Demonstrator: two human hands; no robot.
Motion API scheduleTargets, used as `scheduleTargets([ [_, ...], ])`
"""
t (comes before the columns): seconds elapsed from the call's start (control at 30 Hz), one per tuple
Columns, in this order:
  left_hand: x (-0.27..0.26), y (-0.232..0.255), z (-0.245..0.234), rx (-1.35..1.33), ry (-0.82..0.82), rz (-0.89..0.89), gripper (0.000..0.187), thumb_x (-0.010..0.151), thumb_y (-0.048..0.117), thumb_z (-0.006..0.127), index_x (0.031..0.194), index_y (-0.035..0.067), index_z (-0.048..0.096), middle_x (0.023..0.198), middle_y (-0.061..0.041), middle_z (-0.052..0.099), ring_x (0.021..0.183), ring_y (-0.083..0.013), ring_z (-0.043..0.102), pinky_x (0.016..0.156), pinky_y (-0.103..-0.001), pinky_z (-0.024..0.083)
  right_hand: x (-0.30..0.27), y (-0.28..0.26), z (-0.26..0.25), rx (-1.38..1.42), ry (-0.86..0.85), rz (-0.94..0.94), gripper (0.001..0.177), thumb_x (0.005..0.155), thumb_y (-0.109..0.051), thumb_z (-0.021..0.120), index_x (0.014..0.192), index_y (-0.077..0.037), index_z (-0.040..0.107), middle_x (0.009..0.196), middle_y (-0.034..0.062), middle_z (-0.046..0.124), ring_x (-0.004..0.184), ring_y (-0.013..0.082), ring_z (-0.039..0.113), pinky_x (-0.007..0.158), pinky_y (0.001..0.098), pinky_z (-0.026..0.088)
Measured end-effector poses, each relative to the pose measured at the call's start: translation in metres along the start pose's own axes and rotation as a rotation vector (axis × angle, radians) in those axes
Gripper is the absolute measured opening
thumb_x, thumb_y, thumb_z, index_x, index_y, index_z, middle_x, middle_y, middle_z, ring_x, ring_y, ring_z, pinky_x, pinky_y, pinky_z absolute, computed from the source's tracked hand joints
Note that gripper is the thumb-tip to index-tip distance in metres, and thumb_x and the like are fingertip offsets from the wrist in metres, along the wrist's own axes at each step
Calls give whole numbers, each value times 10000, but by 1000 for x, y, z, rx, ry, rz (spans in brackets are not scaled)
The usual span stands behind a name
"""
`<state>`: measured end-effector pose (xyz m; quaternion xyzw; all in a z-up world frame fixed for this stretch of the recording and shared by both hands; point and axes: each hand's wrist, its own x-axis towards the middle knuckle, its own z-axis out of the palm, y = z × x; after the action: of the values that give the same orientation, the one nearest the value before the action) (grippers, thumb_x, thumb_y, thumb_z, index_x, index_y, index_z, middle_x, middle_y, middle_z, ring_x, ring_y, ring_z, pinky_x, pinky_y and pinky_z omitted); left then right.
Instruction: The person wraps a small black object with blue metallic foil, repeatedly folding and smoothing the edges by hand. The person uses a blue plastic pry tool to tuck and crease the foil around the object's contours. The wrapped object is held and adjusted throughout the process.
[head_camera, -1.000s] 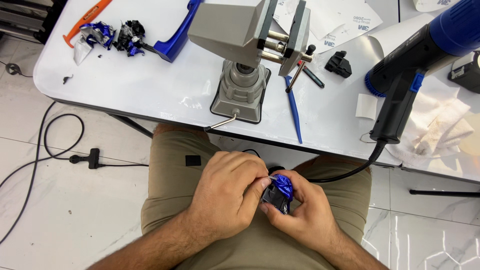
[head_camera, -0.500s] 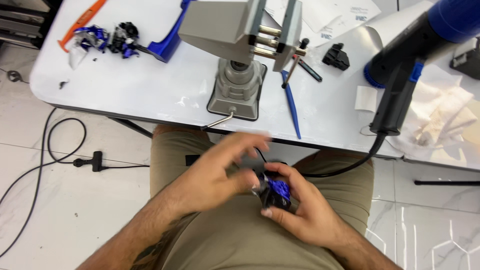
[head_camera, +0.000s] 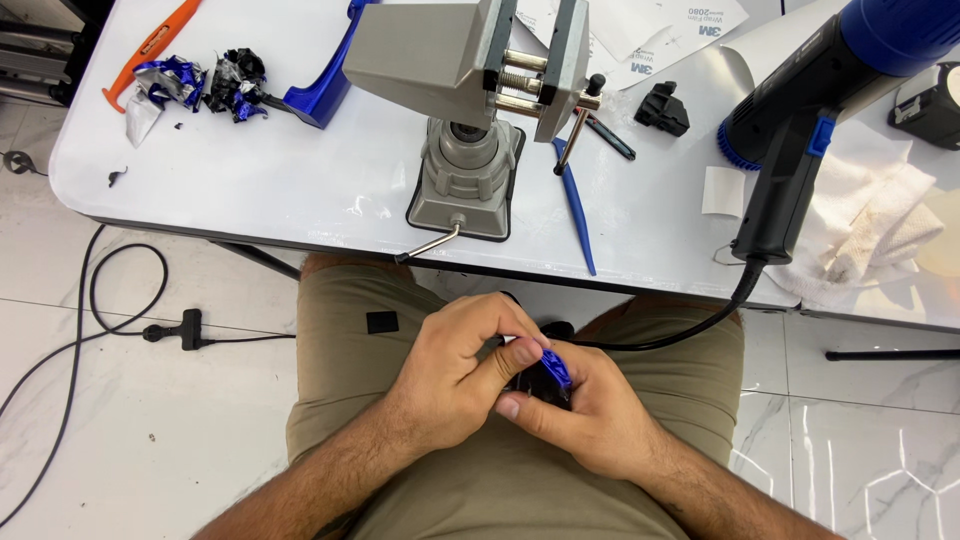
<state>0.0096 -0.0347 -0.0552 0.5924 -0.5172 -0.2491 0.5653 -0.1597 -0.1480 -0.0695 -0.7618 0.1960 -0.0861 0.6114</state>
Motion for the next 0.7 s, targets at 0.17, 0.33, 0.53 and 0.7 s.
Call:
scheduleTargets([
  [0.17, 1, -6, 9, -70, 30, -200, 177, 1067, 261, 671, 945, 140, 714, 904, 17, 765, 840, -145, 710, 780, -324, 581, -2, 5, -4, 13, -100, -3, 266, 972, -349, 863, 872, -154, 713, 752, -71, 599, 661, 92, 533, 581, 293, 459],
  [0.33, 3, -9, 14, -122, 27, -165, 128, 1059, 162, 671, 934, 139, 680, 924, 15, 746, 863, -152, 690, 813, -325, 577, 0, 3, -7, 59, -196, -44, 263, 963, -358, 865, 968, -123, 748, 792, -65, 675, 695, 91, 604, 606, 278, 520],
  [0.53, 2, -21, 19, -68, -29, -284, 142, 1026, 162, 718, 892, 136, 679, 907, 22, 749, 874, -151, 685, 823, -337, 564, 3, 1, -8, -258, -282, -27, 366, 935, -466, 879, 932, -152, 690, 792, -50, 692, 692, 124, 607, 605, 331, 523],
  [0.7, 5, -57, 18, -141, -77, -562, 281, 1052, 322, 791, 842, 152, 711, 727, 65, 625, 703, -73, 517, 646, -271, 428, 1, 19, 0, -565, -143, -285, 407, 934, -454, 909, 866, -174, 623, 688, -36, 681, 673, 253, 592, 845, 410, 479],
])
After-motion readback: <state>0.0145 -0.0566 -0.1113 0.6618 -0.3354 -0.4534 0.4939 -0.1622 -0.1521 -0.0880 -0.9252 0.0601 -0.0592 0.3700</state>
